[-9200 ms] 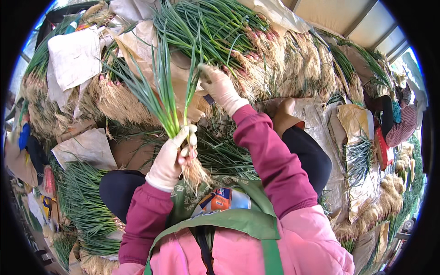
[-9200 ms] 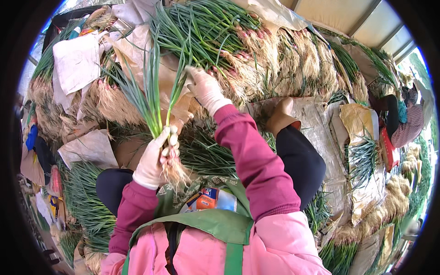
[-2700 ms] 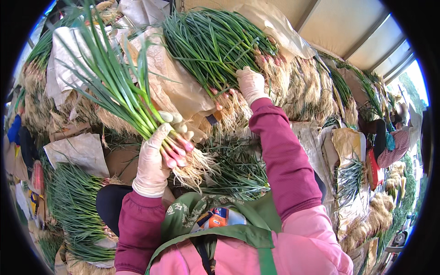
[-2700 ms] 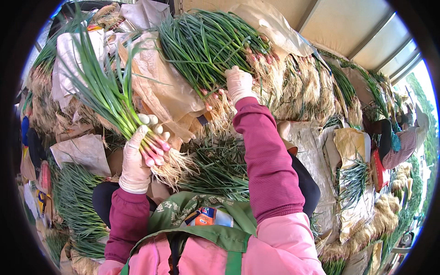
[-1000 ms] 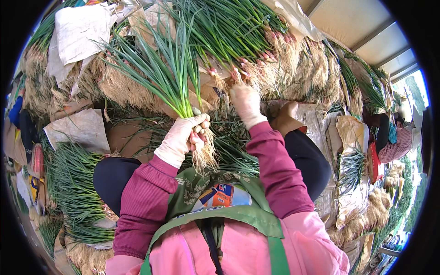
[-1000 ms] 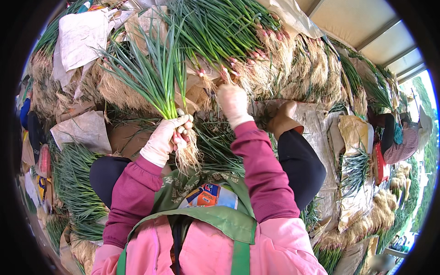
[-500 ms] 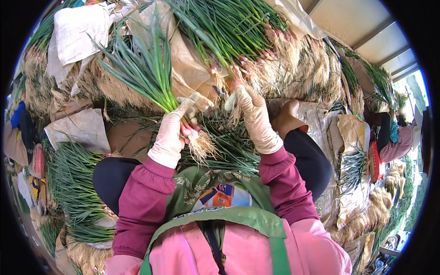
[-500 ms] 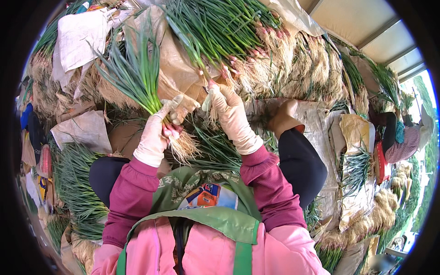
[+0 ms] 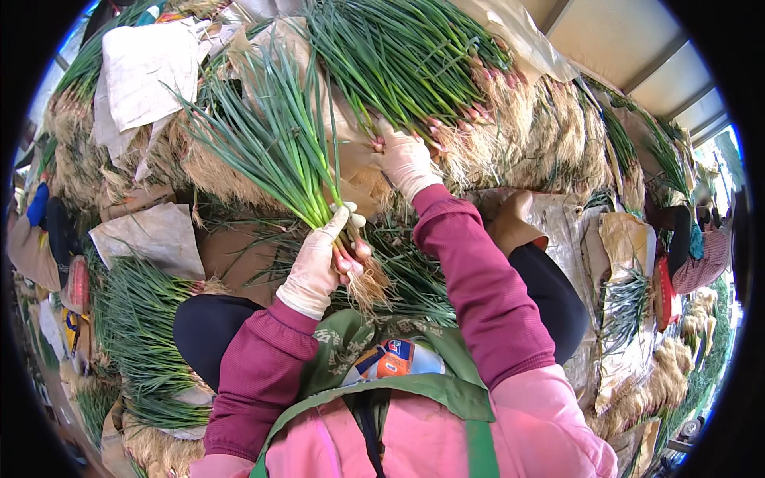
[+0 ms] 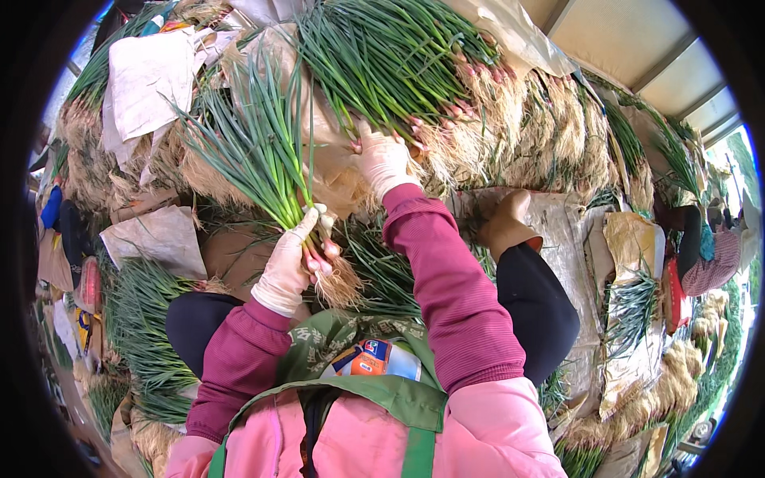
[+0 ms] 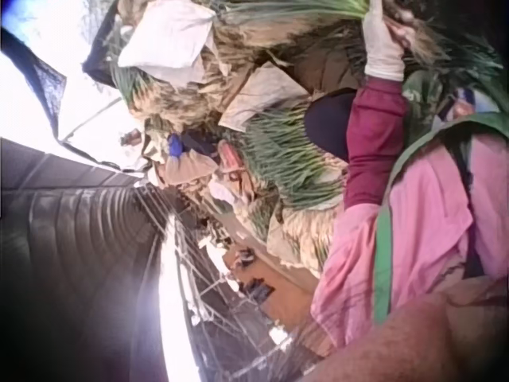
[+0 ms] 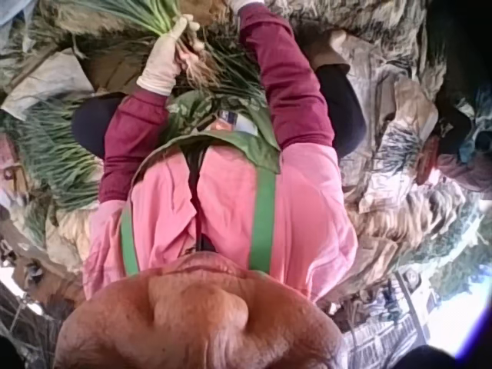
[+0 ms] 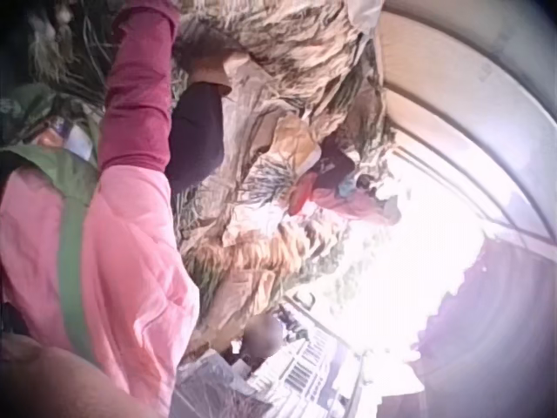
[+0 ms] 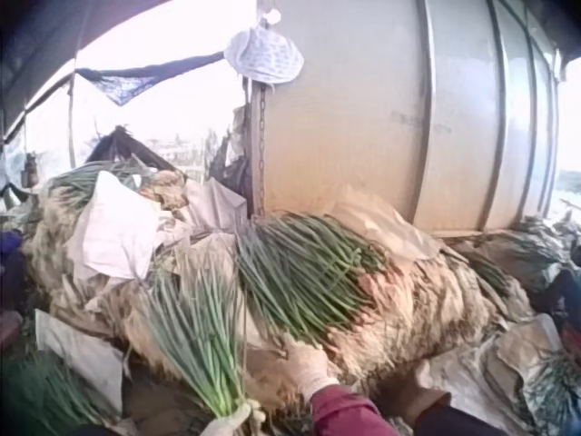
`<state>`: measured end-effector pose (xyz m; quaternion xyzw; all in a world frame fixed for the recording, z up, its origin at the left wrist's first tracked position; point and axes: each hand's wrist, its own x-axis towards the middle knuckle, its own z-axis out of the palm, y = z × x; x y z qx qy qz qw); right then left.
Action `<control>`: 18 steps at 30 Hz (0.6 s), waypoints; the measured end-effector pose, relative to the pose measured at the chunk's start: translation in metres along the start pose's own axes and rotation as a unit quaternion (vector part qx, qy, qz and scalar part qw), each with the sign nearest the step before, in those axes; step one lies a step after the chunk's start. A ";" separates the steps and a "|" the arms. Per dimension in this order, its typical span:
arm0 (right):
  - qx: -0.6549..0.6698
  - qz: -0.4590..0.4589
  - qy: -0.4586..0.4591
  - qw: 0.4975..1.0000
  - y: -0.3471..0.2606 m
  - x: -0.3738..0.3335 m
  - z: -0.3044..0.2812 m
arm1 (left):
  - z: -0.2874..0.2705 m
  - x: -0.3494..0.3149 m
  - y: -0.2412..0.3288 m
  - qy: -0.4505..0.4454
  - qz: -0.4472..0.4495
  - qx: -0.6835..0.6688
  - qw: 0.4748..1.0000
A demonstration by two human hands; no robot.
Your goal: The person trims the roots and lower stems of green onions by hand, gathering them into bundles and placing them on a pile. The person also handles paper packaging and adjusts the position of the vegetable bundles during the process.
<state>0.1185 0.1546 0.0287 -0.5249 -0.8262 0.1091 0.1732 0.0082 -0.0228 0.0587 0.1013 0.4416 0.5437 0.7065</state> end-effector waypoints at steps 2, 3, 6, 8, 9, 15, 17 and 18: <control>0.022 -0.046 0.056 0.997 0.018 0.006 0.019 | 0.005 -0.003 0.000 0.020 0.022 -0.031 0.999; 0.092 -0.072 0.112 0.987 0.018 0.000 0.008 | -0.006 -0.002 -0.001 -0.040 0.014 -0.055 0.998; 0.017 -0.016 0.144 0.989 0.037 -0.021 -0.032 | -0.011 0.004 -0.006 -0.057 0.035 -0.075 0.995; -0.188 0.043 0.016 0.981 0.054 -0.023 -0.027 | -0.015 0.007 -0.009 -0.087 0.006 -0.092 0.992; -0.125 -0.009 0.108 0.986 0.047 -0.031 -0.029 | -0.013 0.006 -0.012 -0.082 0.014 -0.082 0.993; 0.215 -0.154 0.189 0.946 -0.036 -0.026 -0.041 | -0.009 0.007 -0.019 -0.031 0.010 -0.043 0.999; 0.204 -0.129 0.158 0.958 -0.024 -0.011 -0.026 | -0.007 0.002 -0.012 -0.050 0.001 -0.078 0.996; 0.136 -0.106 0.083 0.981 -0.015 -0.014 -0.019 | -0.003 -0.005 -0.005 -0.072 0.005 -0.081 0.994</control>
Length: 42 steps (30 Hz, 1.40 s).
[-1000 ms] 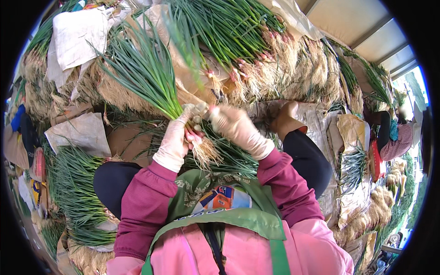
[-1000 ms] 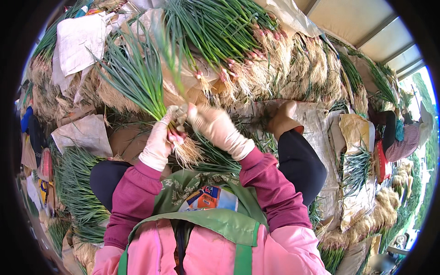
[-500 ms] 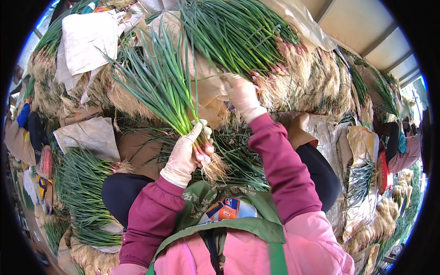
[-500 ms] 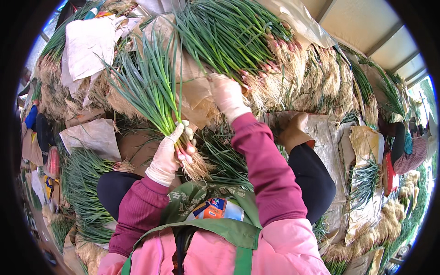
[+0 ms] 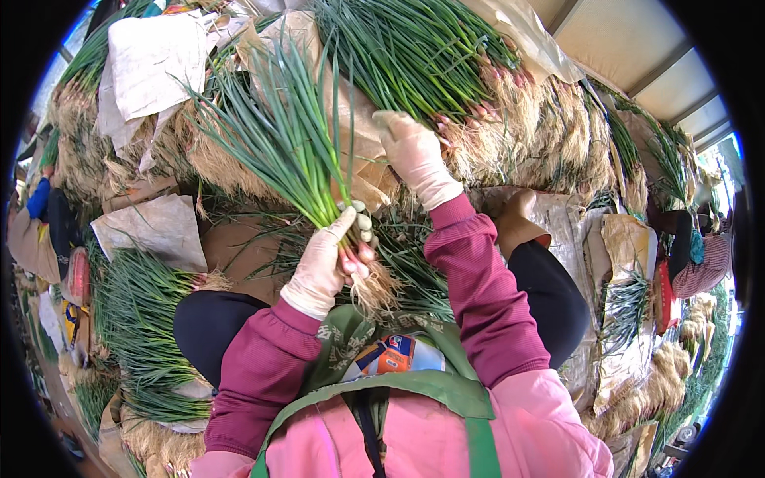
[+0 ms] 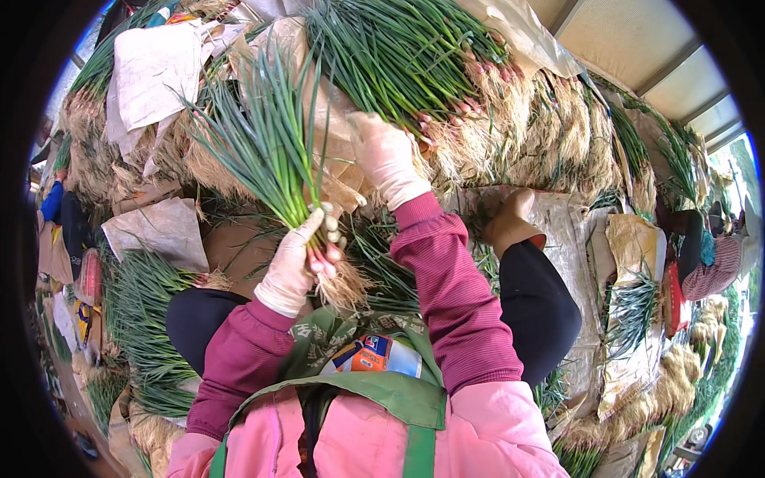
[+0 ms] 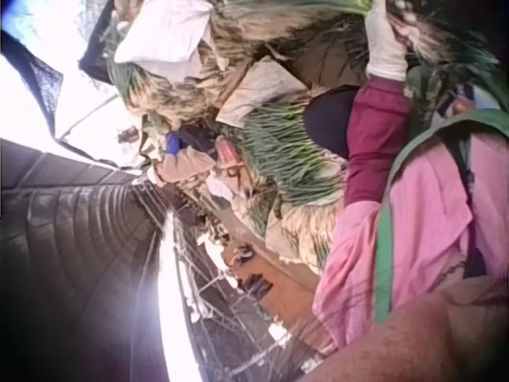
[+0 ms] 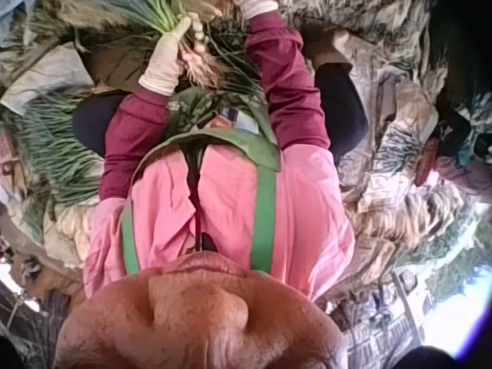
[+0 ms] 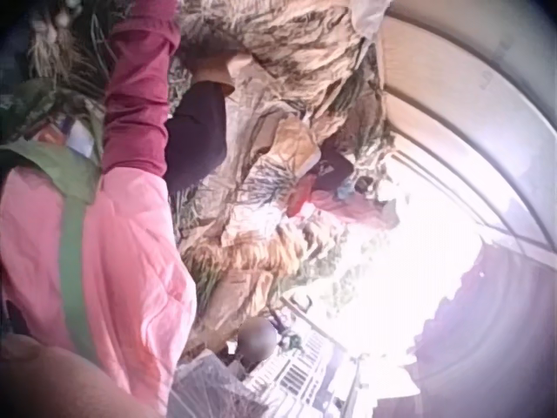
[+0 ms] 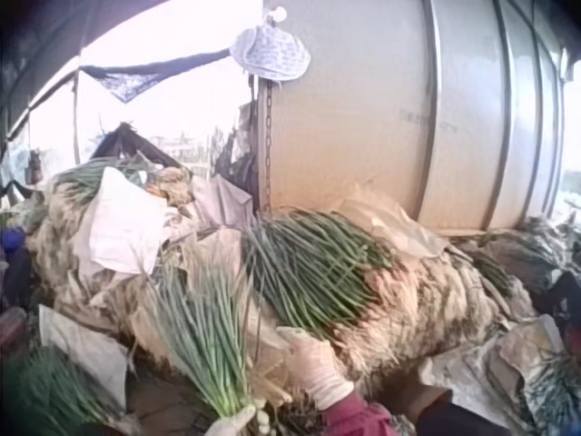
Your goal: The person trims the roots and lower stems of green onions by hand, gathering them into bundles and placing them on a pile. The person also handles paper packaging and adjusts the position of the vegetable bundles during the process.
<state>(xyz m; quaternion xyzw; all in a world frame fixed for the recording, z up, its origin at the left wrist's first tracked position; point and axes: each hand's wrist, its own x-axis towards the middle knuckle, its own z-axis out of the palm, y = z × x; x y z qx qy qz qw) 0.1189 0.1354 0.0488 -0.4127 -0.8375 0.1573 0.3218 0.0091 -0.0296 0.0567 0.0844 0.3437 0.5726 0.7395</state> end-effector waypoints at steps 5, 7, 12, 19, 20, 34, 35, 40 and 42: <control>-0.169 -0.003 -0.375 0.912 0.062 -0.085 0.016 | 0.016 -0.013 0.020 -0.055 0.121 0.036 0.990; -0.111 -0.015 -0.377 0.919 0.075 -0.108 0.008 | 0.015 -0.006 0.023 -0.058 0.137 0.055 0.987; -0.075 0.095 -0.063 0.991 0.023 -0.070 -0.031 | 0.007 0.020 0.024 0.028 -0.032 0.033 0.999; -0.218 0.046 0.018 0.975 0.062 -0.051 0.005 | 0.011 0.023 0.019 0.039 -0.072 0.041 0.996; -0.081 -0.004 0.100 0.992 0.055 -0.057 0.001 | 0.008 0.020 0.019 0.030 -0.066 0.038 0.997; 0.413 0.135 -0.194 0.879 -0.004 -0.094 -0.017 | 0.008 0.046 0.002 0.062 -0.015 0.101 0.993; 0.414 0.133 -0.222 0.873 -0.009 -0.097 -0.022 | 0.006 0.046 0.003 0.067 -0.016 0.097 0.993; -0.100 0.004 -0.183 0.978 0.009 -0.088 -0.024 | -0.007 0.048 0.008 0.085 -0.047 0.058 0.994; -0.095 0.022 -0.026 0.995 0.029 -0.073 -0.025 | -0.002 0.044 0.010 0.073 -0.030 0.068 0.995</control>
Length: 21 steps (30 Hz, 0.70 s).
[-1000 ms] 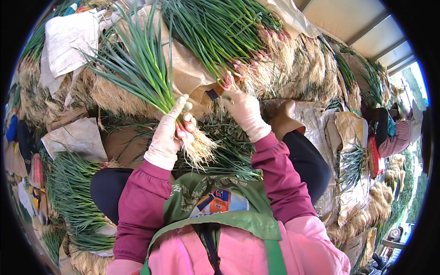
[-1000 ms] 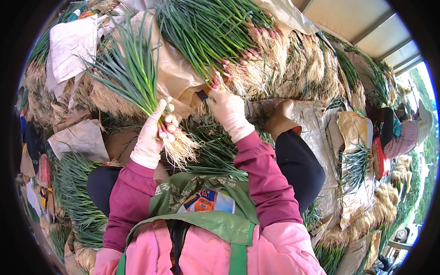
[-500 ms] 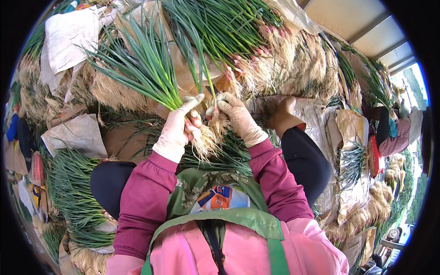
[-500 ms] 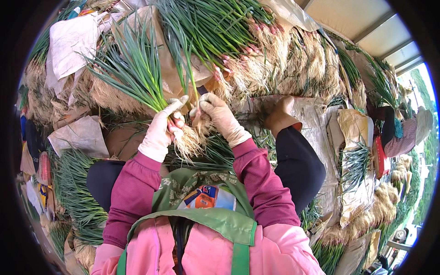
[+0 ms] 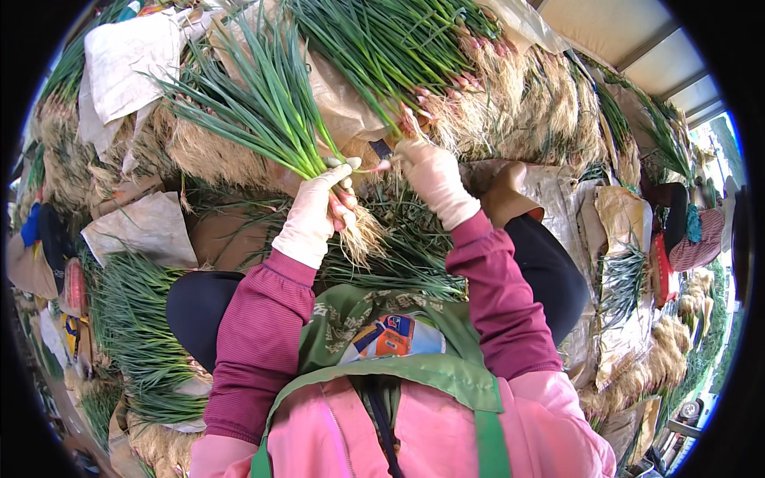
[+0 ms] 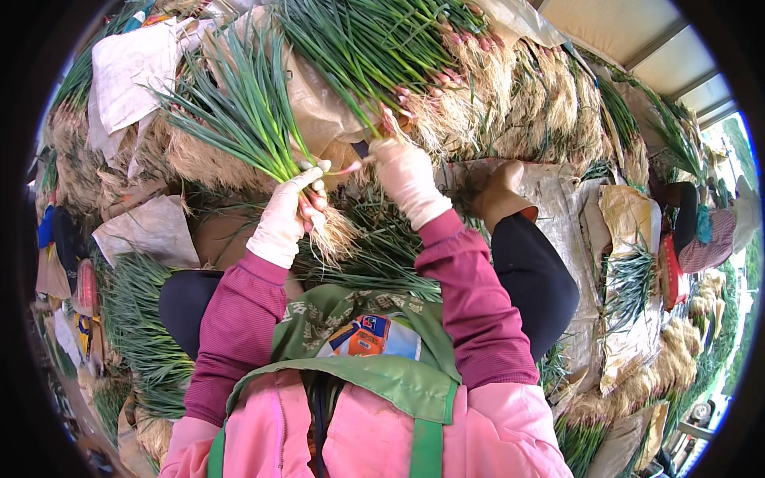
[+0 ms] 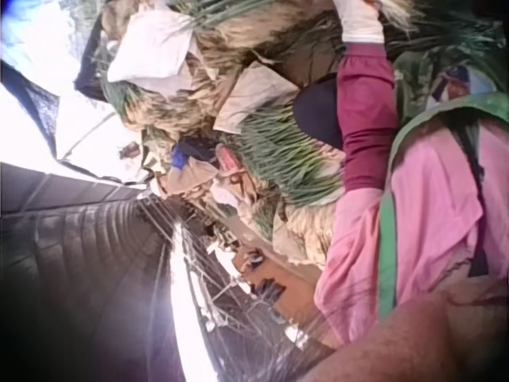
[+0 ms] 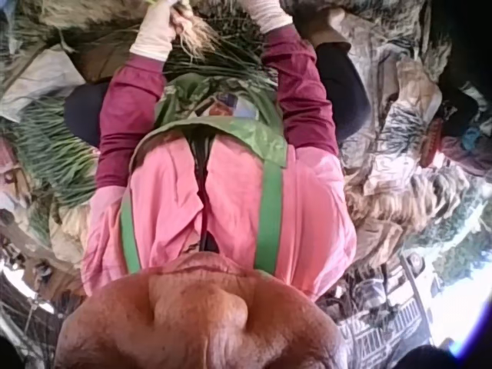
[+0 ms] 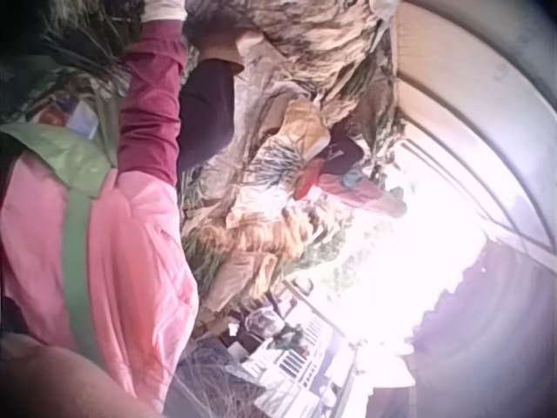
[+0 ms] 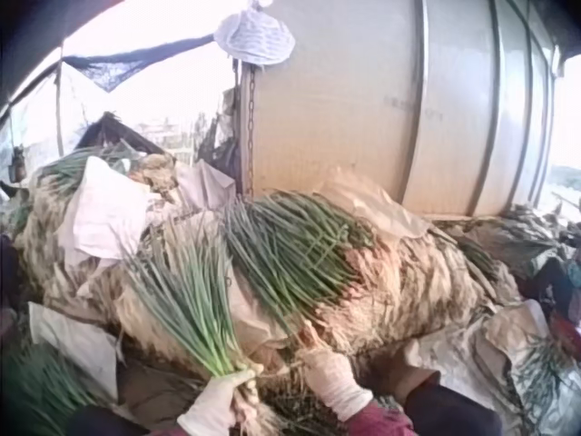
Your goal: The person trims the roots and lower stems of green onions by hand, gathering them into bundles and placing them on a pile. The person also handles paper packaging and adjusts the position of the vegetable bundles during the process.
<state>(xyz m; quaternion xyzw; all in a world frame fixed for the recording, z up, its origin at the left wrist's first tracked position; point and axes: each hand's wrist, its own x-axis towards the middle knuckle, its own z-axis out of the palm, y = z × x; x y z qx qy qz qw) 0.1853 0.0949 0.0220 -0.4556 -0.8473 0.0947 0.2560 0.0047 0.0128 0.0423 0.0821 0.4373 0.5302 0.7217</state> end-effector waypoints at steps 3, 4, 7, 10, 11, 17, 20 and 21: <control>-0.043 0.155 0.022 0.987 0.034 0.032 -0.001 | -0.011 0.003 0.009 -0.029 0.028 0.010 0.999; -0.043 0.208 0.009 0.977 0.043 0.038 -0.006 | -0.013 0.000 0.009 -0.033 0.042 0.032 0.998; 0.066 0.041 0.120 0.990 0.018 0.043 -0.009 | -0.017 -0.001 0.003 -0.007 0.006 0.017 1.000; 0.519 0.126 -0.048 0.844 -0.038 0.040 0.014 | -0.013 -0.004 -0.003 -0.004 0.000 0.075 0.997; 0.569 0.178 -0.228 0.770 -0.053 0.038 0.007 | -0.014 -0.003 -0.005 -0.023 -0.011 0.049 0.998; -0.026 -0.049 0.033 0.998 -0.049 0.025 0.040 | -0.006 -0.005 -0.012 0.064 0.017 0.059 0.996; -0.085 0.084 0.092 0.989 0.000 0.023 0.035 | -0.012 -0.004 -0.011 0.034 -0.022 0.046 0.998; -0.063 0.117 0.097 0.986 0.013 0.011 0.024 | -0.011 -0.004 -0.009 0.019 -0.004 0.056 0.998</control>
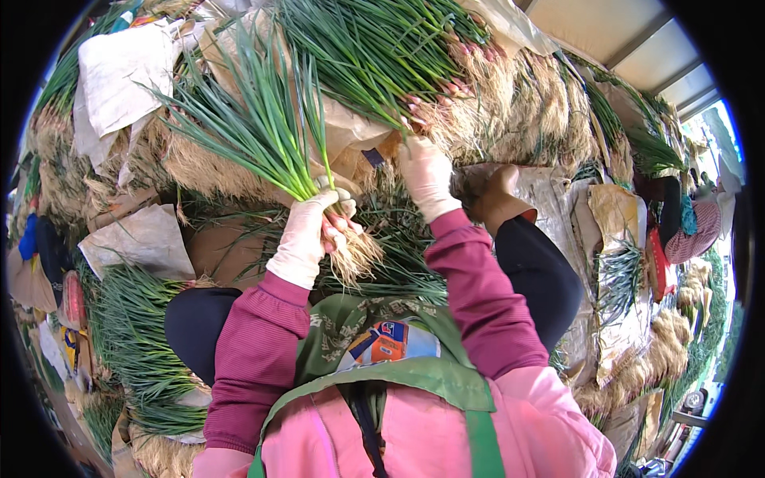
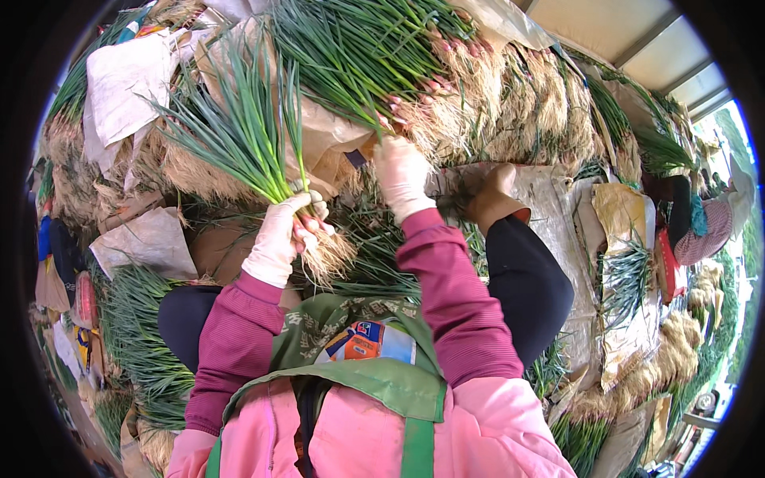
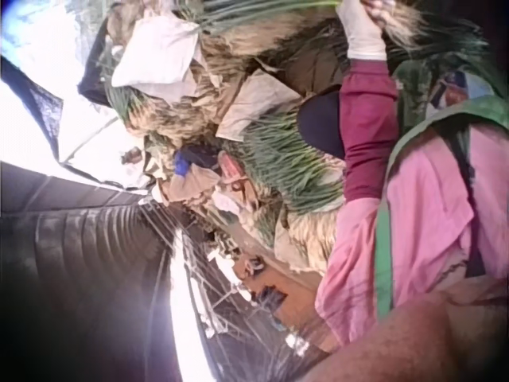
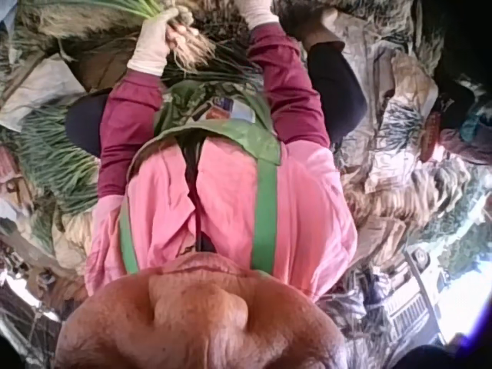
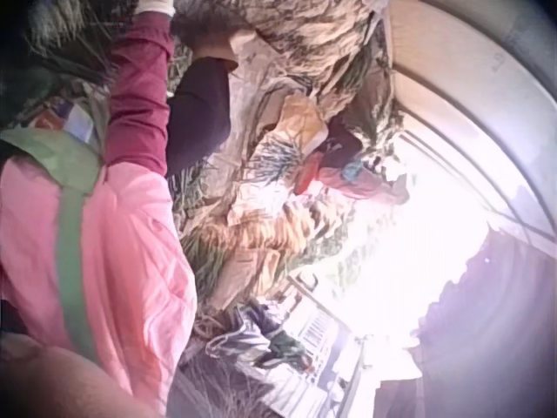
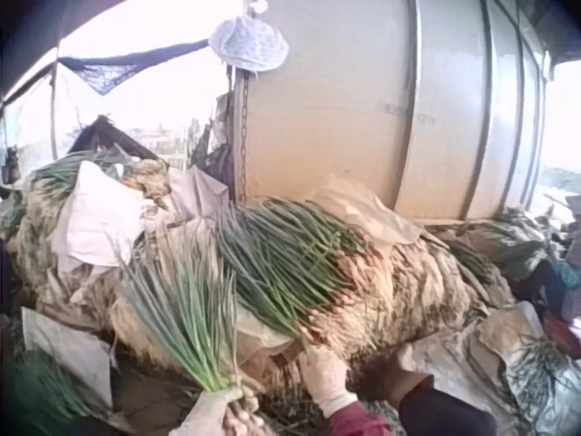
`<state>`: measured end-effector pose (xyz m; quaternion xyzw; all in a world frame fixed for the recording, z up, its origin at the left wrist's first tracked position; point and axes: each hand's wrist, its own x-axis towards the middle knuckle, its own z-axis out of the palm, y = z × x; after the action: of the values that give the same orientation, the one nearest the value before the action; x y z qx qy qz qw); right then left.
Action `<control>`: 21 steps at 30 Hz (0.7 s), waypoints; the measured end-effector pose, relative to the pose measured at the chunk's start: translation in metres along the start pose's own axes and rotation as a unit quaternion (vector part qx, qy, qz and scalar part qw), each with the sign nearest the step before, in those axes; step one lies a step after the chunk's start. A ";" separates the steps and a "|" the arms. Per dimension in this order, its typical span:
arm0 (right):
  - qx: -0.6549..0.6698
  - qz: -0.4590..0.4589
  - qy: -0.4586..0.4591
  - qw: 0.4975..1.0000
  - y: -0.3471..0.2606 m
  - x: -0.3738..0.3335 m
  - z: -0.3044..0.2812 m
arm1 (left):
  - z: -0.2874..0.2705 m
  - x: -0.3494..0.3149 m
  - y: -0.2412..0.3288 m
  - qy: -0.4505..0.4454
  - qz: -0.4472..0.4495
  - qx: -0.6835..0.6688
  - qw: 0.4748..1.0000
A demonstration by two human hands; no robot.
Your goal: The person trims the roots and lower stems of green onions by hand, gathering them into bundles and placing them on a pile. The person also handles paper packaging and adjusts the position of the vegetable bundles during the process.
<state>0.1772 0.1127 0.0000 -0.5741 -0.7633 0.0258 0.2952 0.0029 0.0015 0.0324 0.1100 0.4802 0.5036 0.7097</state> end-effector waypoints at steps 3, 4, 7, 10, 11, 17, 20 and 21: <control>-0.179 -0.064 -0.464 0.865 0.038 -0.038 -0.018 | 0.003 -0.004 0.006 -0.062 -0.004 -0.033 0.998; -0.226 -0.064 -0.514 0.825 0.047 -0.050 -0.025 | -0.001 -0.001 0.003 -0.067 0.006 -0.046 0.997; -0.027 -0.017 -0.345 0.938 0.018 -0.058 -0.059 | -0.008 0.000 0.005 -0.134 -0.005 -0.074 0.988; 0.536 0.002 -0.311 0.785 -0.012 -0.048 -0.057 | 0.004 -0.006 0.007 -0.110 -0.002 -0.039 0.993; 0.639 0.028 -0.348 0.685 -0.027 -0.046 -0.059 | 0.000 -0.004 0.008 -0.139 0.016 -0.048 0.989; 0.598 0.110 -0.417 0.675 -0.019 -0.065 -0.066 | 0.003 -0.010 0.003 -0.133 0.043 -0.057 0.989; 0.734 0.142 -0.291 0.596 0.024 -0.056 -0.085 | -0.009 0.005 0.004 -0.128 0.061 -0.047 0.989; 0.800 0.142 -0.206 0.545 0.035 -0.055 -0.094 | -0.010 0.011 0.003 -0.121 0.090 -0.042 0.988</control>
<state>0.2611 0.0477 0.0412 -0.1799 -0.3742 0.7850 0.4597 -0.0062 0.0085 0.0231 0.1832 0.3571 0.5684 0.7182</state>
